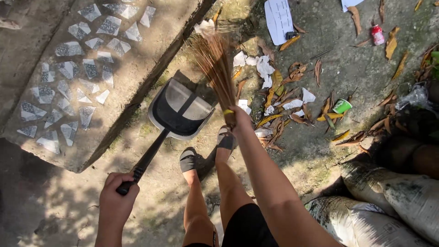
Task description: Sweeping leaves and trash from a concrete outdoor area into a dustpan and then into a bag.
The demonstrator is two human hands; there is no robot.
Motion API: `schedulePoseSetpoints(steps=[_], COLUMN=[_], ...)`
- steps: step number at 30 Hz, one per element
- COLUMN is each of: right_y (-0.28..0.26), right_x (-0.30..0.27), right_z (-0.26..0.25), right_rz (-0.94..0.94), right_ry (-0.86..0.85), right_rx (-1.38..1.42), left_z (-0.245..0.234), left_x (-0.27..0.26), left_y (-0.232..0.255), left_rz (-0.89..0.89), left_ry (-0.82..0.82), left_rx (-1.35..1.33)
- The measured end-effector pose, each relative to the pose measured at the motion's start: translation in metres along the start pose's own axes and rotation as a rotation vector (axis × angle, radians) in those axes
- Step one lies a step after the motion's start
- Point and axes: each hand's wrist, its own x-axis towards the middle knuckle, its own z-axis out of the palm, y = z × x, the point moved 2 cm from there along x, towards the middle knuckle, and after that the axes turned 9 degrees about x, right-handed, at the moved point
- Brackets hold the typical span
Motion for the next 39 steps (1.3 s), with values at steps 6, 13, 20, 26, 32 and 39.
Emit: schedulePoseSetpoints(steps=[6, 13, 20, 26, 32, 39], right_y=[0.029, 0.011, 0.011, 0.060, 0.156, 0.105], right_x=[-0.079, -0.088, -0.017, -0.190, -0.112, -0.013], right_z=[-0.094, -0.007, -0.157, -0.118, -0.035, -0.218], right_rz=[-0.027, -0.030, 0.103, -0.065, 0.077, -0.052], right_ry=[0.173, -0.045, 0.243, 0.206, -0.210, 0.036], right_rx=[0.156, 0.005, 0.116, -0.058, -0.120, -0.089], left_z=[-0.008, -0.006, -0.006, -0.005, -0.014, -0.015], left_x=[-0.005, -0.019, -0.027, -0.041, -0.046, -0.051], left_y=[-0.002, -0.022, -0.053, -0.073, -0.089, -0.119], left_rz=[-0.024, -0.044, 0.035, -0.005, -0.023, 0.165], left_ry=[-0.072, -0.108, -0.071, -0.119, -0.159, -0.186], left_rx=[-0.016, -0.002, 0.028, -0.007, 0.103, 0.060])
